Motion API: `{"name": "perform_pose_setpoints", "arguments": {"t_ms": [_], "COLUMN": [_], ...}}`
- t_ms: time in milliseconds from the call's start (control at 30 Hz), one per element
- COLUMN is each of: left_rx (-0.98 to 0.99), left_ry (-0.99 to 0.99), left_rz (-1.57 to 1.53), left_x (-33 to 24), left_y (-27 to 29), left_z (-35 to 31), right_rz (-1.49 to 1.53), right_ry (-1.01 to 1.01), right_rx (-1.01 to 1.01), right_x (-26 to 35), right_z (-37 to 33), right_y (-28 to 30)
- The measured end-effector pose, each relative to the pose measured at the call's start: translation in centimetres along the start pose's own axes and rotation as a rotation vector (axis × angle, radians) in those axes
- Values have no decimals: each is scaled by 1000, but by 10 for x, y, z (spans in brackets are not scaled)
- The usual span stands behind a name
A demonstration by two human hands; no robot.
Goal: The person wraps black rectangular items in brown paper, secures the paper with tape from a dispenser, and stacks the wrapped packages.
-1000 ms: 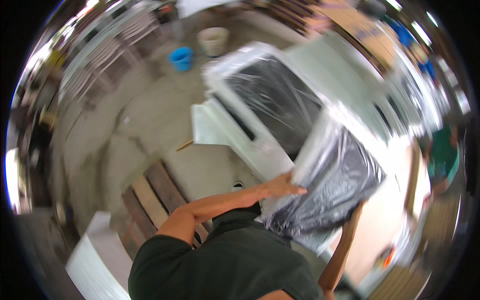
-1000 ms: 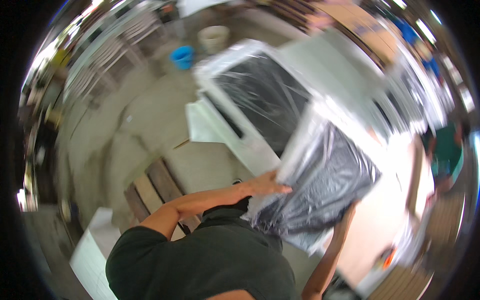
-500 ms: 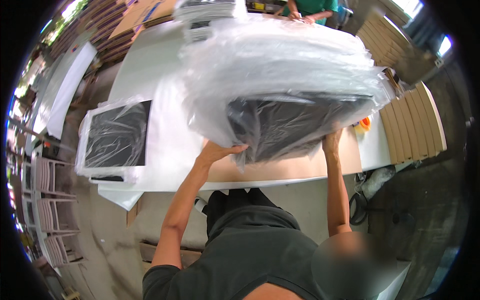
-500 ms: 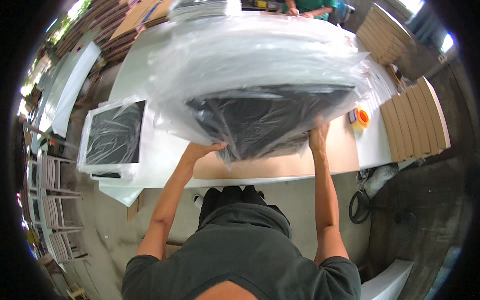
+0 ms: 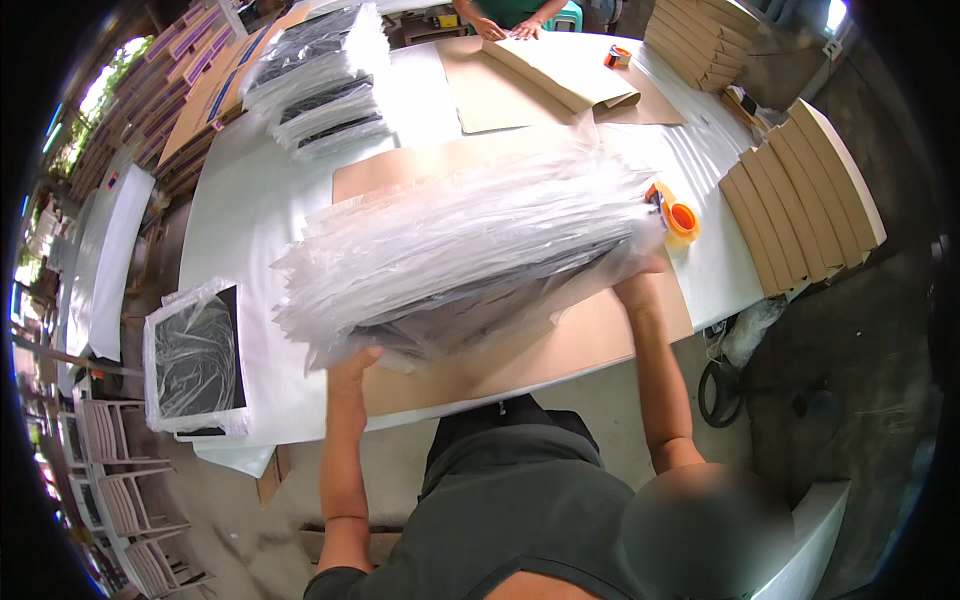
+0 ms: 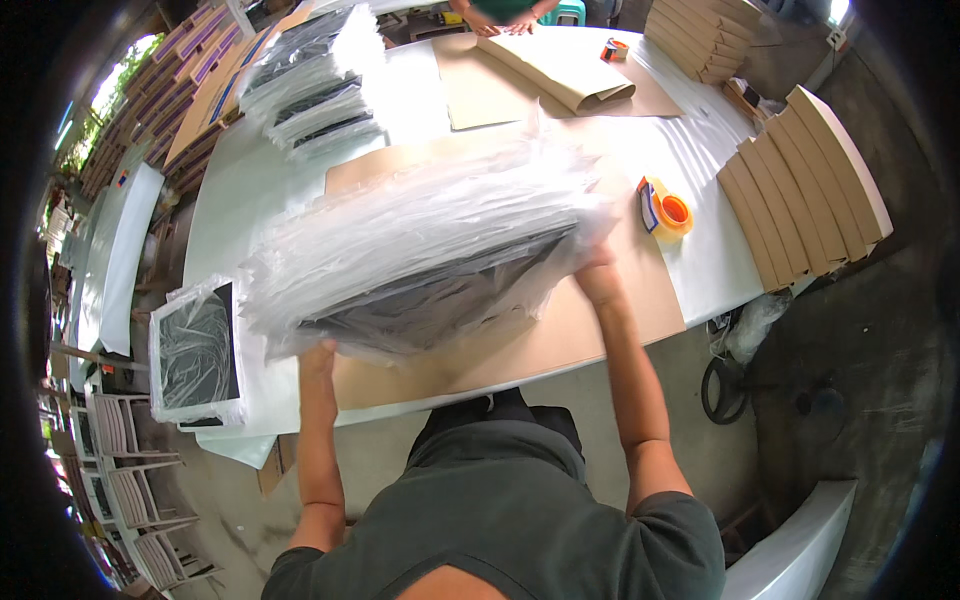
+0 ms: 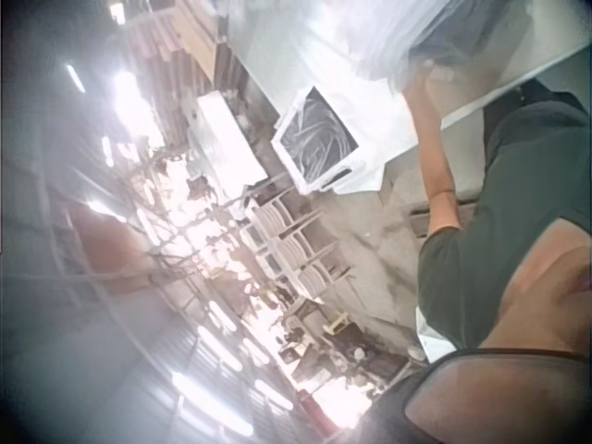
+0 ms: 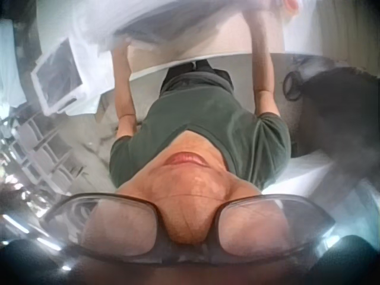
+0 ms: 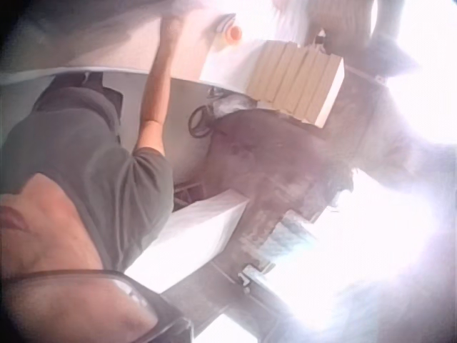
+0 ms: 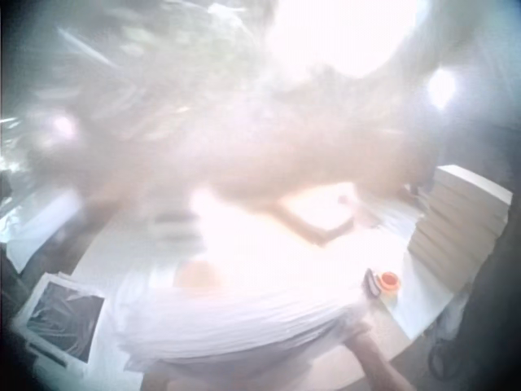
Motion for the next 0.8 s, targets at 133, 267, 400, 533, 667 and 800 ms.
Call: {"name": "perform_pose_setpoints", "arguments": {"t_ms": [133, 267, 400, 533, 667, 800], "left_rx": [-93, -22, -39, 0, 49, 64], "left_ry": [-226, 60, 1, -52, -10, 94], "left_rz": [-98, 204, 140, 204, 455, 305], "left_x": [-46, -33, -13, -29, -33, -12], "left_y": [-9, 6, 8, -2, -10, -32], "left_z": [0, -18, -1, 23, 27, 52], "right_rz": [-450, -347, -468, -394, -395, -548], "right_ry": [-65, -66, 143, 207, 230, 259], "right_rx": [-19, 36, -21, -186, -56, -187], "right_x": [-52, -7, -21, -19, -10, -27], "right_z": [13, 18, 25, 43, 45, 44], "right_y": [20, 5, -5, 15, 20, 53]}}
Point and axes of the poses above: each hand's wrist, its own z-axis towards the middle knuckle, its own y-axis out of the back of the hand, x = y × z, the point moved 10 cm from there along z, towards the middle knuckle, and after that the axes turned 9 degrees about z, right-handed, at the moved point
